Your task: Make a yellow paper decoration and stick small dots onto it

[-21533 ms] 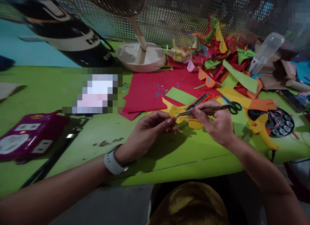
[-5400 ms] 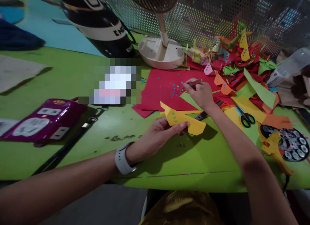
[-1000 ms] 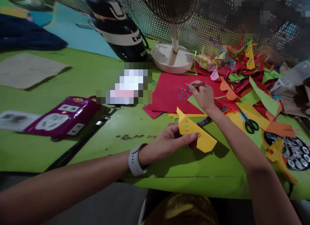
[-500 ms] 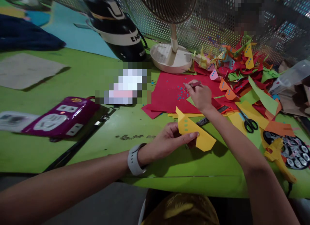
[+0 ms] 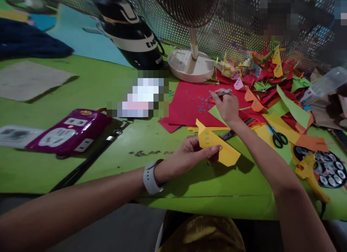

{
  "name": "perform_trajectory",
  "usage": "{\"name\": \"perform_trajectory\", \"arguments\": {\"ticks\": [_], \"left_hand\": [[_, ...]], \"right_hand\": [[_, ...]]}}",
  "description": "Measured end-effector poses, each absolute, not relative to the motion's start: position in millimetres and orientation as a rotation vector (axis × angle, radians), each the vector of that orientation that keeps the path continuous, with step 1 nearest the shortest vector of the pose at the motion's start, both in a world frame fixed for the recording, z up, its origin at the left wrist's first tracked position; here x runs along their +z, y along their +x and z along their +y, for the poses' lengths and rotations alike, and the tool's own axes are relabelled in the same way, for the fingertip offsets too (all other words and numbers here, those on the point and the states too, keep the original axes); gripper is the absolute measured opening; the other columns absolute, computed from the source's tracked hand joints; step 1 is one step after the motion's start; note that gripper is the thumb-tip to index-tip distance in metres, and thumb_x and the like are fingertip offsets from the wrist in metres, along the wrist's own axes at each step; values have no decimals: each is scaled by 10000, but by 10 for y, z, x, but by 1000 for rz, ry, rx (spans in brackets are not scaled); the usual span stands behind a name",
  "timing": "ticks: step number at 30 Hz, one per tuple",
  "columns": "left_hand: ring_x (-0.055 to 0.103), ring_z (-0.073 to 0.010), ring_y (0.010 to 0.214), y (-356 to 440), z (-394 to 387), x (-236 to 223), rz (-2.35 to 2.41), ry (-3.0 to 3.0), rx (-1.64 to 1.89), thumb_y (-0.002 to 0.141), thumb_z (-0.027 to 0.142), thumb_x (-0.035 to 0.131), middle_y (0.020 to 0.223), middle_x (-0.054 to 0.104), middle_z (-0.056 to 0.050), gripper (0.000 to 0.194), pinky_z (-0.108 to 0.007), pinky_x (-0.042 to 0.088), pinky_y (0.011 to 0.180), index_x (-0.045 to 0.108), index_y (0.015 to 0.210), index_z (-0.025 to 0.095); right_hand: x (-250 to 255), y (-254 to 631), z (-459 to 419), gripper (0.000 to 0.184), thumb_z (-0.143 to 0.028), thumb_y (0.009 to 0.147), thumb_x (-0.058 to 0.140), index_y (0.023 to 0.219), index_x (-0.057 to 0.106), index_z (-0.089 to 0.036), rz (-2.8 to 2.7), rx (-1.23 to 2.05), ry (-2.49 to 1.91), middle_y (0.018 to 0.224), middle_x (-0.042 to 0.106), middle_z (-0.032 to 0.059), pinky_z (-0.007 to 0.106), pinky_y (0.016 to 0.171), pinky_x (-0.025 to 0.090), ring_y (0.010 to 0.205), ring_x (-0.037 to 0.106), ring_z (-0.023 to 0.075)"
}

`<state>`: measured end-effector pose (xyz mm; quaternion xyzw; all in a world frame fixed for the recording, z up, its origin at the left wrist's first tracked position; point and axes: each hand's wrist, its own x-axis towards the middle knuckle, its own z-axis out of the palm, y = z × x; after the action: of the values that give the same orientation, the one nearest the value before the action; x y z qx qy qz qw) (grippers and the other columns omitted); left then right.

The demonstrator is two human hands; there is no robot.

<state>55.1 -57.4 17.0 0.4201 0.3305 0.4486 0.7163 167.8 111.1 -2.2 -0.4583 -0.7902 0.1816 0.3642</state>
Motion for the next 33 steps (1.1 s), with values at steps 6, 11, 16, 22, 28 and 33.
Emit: {"name": "perform_trajectory", "arguments": {"ticks": [6, 11, 16, 22, 28, 33], "left_hand": [[640, -117, 606, 542, -505, 119, 882, 775, 1095, 712, 401, 804, 705, 716, -32, 285, -202, 523, 525, 697, 780, 145], [691, -156, 715, 549, -464, 87, 914, 642, 1139, 610, 431, 866, 889, 748, -53, 416, -199, 538, 493, 699, 874, 157], [689, -180, 763, 568, -492, 79, 955, 661, 1130, 573, 445, 885, 850, 730, -42, 421, -222, 570, 515, 715, 826, 154], [705, -192, 800, 569, -513, 85, 976, 697, 1084, 576, 466, 879, 881, 752, -42, 418, -242, 593, 554, 736, 837, 172], [714, -200, 821, 564, -524, 82, 1004, 698, 1058, 598, 472, 870, 904, 761, -47, 418, -266, 612, 600, 740, 854, 169], [713, -187, 774, 569, -522, 89, 986, 707, 1036, 605, 464, 869, 885, 766, -40, 391, -249, 604, 580, 749, 845, 180]], "right_hand": [[207, 1881, 1048, 186, -361, 880, 648, 798, 643, -195, -1783, 612, -1104, 689, 727, 18, 320, 644, 595, 646, 733, 190], [580, 2211, 528, 174, -365, 839, 706, 789, 648, -208, -1634, 741, -1003, 706, 742, 7, 328, 650, 634, 659, 743, 189], [715, 2417, -119, 124, -343, 857, 700, 812, 673, -231, -1658, 744, -1113, 737, 760, 3, 312, 630, 633, 676, 748, 187], [613, 2455, -375, 69, -258, 856, 698, 806, 687, -211, -1696, 678, -1128, 725, 755, -7, 256, 616, 609, 668, 745, 154], [565, 2477, -405, 45, -242, 859, 695, 838, 699, -203, -1713, 639, -1137, 739, 756, -17, 228, 622, 591, 686, 741, 131], [543, 2469, -403, 51, -235, 872, 678, 841, 702, -201, -1755, 630, -1117, 747, 750, -14, 249, 643, 593, 695, 730, 130]]}}
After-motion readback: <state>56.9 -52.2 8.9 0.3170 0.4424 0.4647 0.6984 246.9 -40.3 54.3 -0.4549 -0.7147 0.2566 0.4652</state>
